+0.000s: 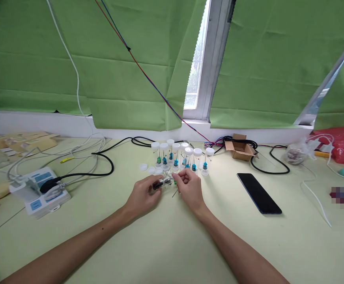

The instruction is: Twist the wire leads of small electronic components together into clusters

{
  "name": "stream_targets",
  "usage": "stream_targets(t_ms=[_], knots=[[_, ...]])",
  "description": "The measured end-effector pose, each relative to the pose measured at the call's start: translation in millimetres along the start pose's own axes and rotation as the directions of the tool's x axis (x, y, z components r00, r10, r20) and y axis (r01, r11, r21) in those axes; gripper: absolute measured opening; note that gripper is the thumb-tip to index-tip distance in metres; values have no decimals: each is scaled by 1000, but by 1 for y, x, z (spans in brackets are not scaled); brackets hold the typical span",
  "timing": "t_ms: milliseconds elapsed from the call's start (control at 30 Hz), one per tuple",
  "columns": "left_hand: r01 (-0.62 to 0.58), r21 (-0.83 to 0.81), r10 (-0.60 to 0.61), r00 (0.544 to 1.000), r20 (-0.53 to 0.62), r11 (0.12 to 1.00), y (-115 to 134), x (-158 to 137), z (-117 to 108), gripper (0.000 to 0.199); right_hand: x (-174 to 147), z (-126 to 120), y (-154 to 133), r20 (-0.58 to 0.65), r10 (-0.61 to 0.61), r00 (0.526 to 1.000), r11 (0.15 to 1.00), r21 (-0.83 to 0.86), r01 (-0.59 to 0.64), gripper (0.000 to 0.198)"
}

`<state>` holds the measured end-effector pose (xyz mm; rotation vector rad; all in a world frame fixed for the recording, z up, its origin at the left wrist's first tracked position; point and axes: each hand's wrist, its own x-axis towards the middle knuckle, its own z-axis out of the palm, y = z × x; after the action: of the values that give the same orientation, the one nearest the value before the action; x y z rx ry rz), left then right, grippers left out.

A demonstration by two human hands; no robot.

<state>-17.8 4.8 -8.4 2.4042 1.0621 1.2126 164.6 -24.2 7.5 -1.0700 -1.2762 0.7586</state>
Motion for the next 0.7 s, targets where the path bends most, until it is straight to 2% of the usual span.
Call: stream_targets(t_ms=[700], knots=[[-9,29,10,1000,-7,1000,0,0,-1,43,-1,0,2,74,37,997,999,24,-39,36]])
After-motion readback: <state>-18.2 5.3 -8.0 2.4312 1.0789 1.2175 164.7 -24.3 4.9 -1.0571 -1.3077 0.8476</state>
